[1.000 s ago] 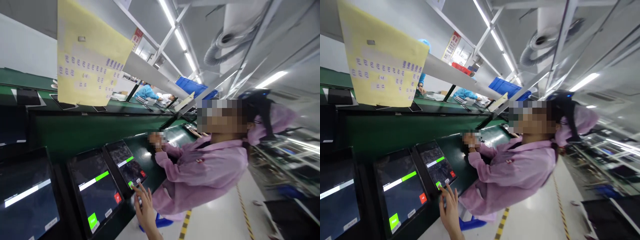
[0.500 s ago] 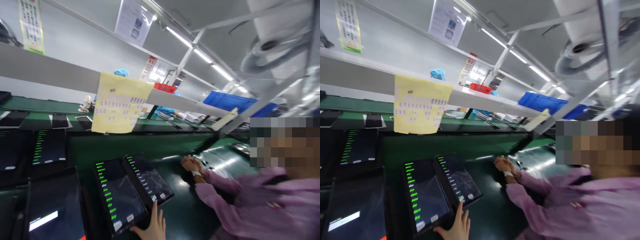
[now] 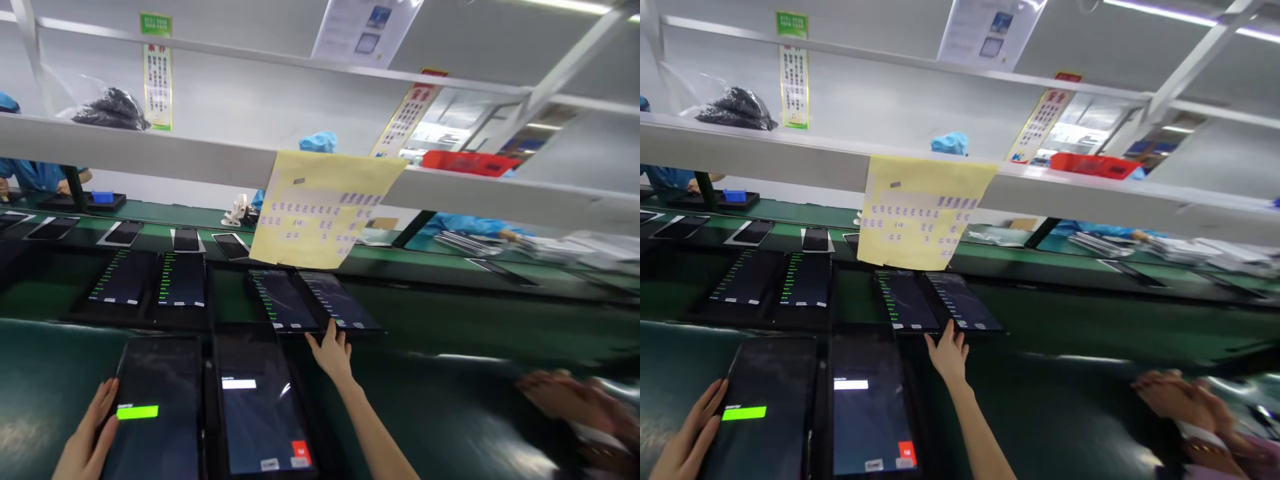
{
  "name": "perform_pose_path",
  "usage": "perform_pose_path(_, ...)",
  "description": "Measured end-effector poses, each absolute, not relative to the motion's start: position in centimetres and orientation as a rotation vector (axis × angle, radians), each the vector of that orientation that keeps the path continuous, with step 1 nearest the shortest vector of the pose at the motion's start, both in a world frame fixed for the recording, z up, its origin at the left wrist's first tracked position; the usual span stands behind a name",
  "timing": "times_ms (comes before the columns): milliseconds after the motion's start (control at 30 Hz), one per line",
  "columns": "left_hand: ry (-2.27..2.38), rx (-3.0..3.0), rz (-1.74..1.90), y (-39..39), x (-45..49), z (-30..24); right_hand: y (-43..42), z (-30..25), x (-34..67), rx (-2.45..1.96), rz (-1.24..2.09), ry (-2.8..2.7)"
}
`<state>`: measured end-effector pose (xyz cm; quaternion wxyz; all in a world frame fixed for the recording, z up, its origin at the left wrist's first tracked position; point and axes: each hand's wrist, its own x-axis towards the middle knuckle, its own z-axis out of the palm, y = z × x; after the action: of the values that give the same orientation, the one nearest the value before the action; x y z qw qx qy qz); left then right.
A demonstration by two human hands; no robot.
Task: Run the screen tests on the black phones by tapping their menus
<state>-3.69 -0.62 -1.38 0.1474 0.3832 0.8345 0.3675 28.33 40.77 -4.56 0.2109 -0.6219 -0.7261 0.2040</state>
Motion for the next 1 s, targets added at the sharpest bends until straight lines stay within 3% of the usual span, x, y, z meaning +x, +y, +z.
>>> perform_pose_path(167,2.328,1.027,0.970,6.3,1.4,0.7,35.6,-3.8,30.6,-1.540,0.865,-2.083)
perform_pose_path(267,2.317,1.068,0.955,8.9,3.0,0.9,34.4,-3.3,31.4,-1.540,0.878,-2.054)
perform_pose_path(667,2.159,0.943,1.087,10.5,4.1,0.8,35.1,-2.3,35.5,-1.571,1.106,-1.875)
perform_pose_path(867,1.950,0.970,1.152,13.3,11.3,-0.7,36.8,-3.4,43.6,-1.686,1.065,-1.770)
perform_pose_path(1000,1.898,1.083,1.095,16.2,18.4,-1.7,38.7,-3.5,48.1,-1.758,0.807,-1.751)
